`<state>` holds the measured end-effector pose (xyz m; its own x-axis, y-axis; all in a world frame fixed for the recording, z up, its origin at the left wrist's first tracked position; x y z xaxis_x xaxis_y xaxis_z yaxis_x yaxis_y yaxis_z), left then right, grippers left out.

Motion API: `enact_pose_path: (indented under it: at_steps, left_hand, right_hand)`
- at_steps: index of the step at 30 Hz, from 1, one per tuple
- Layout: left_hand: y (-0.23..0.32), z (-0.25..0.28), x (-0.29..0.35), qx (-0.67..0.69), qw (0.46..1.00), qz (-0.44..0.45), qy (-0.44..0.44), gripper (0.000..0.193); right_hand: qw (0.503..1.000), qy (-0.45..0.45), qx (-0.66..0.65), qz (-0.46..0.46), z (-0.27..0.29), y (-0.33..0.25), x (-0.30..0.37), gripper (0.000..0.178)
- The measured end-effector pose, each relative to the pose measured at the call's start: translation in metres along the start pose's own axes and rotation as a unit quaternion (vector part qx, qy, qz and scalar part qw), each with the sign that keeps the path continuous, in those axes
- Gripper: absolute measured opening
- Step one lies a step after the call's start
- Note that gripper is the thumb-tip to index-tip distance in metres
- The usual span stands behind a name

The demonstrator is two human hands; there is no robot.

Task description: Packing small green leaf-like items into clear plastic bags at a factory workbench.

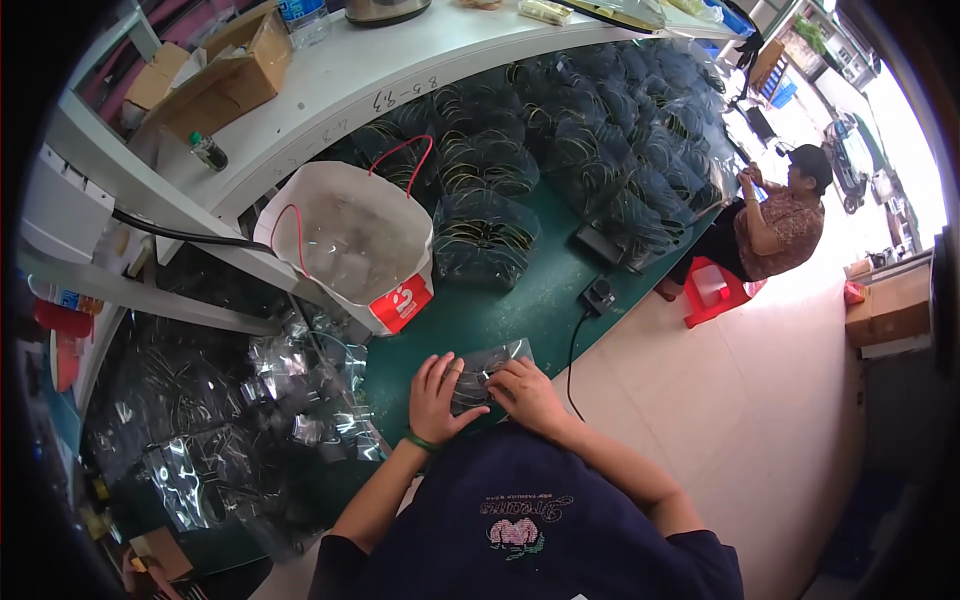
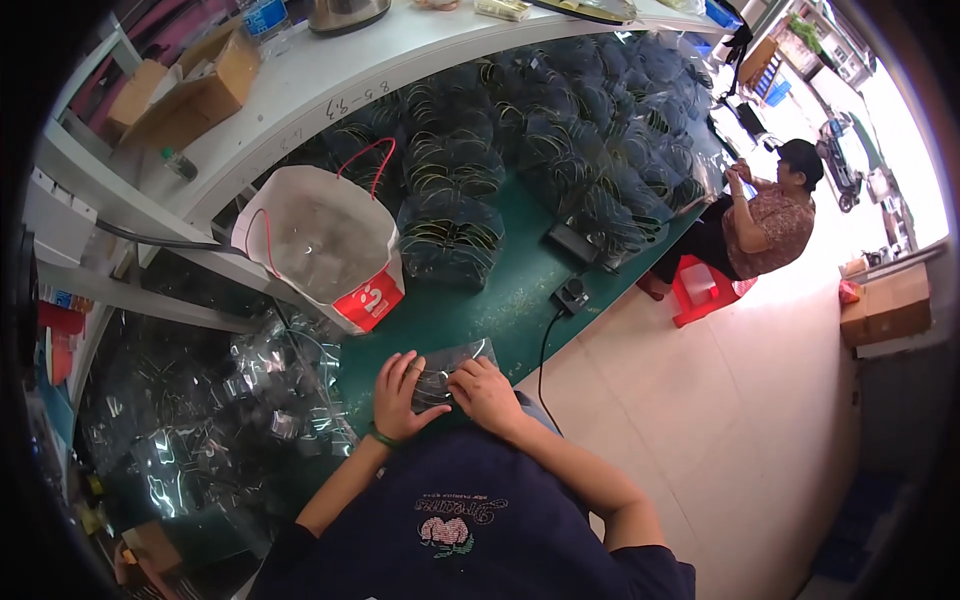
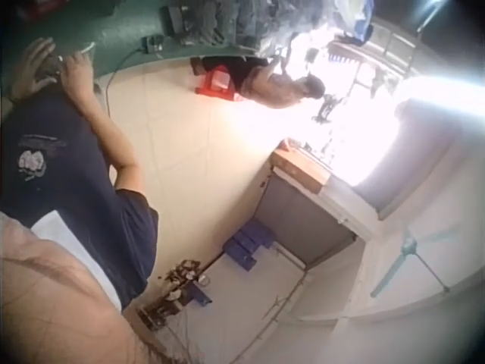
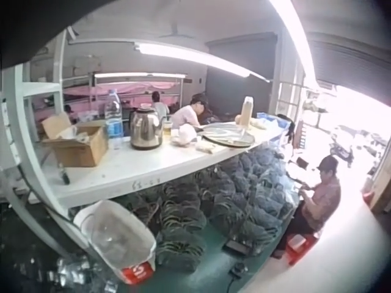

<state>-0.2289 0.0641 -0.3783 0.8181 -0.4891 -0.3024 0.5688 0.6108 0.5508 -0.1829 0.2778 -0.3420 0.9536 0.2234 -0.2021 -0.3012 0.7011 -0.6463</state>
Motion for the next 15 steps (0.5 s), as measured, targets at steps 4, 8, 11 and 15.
enact_pose_path:
  at_steps: [4,8,11,15]
  left_hand:
    - [-0.001,0.000,0.001,-0.001,1.000,-0.002,0.000,0.097]
    - [-0.001,-0.002,0.006,-0.010,1.000,-0.007,-0.005,0.091]
    - [0.001,-0.003,0.005,-0.032,0.999,-0.015,-0.015,0.082]
    - [0.004,-0.001,0.004,-0.032,0.999,0.002,-0.039,0.073]
  right_hand:
    - [0.994,0.010,0.074,0.082,-0.005,0.002,0.000,0.017]
    - [0.993,0.009,0.097,0.073,-0.007,0.004,-0.006,0.021]
    - [1.000,0.007,0.006,-0.015,-0.003,0.010,-0.013,0.025]
    - [0.980,-0.027,-0.166,-0.109,0.007,0.015,-0.013,0.031]
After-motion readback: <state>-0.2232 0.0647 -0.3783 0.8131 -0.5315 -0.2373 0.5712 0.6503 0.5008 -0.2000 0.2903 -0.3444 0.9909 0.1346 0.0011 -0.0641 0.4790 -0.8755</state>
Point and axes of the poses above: each hand's wrist, its own x-axis away from the middle knuckle, its own z-axis out of the back of the hand, y = z × x, the point moved 2 cm from there along -x, towards the middle knuckle, and after that the axes turned 7 degrees about z, right-handed, at the moved point
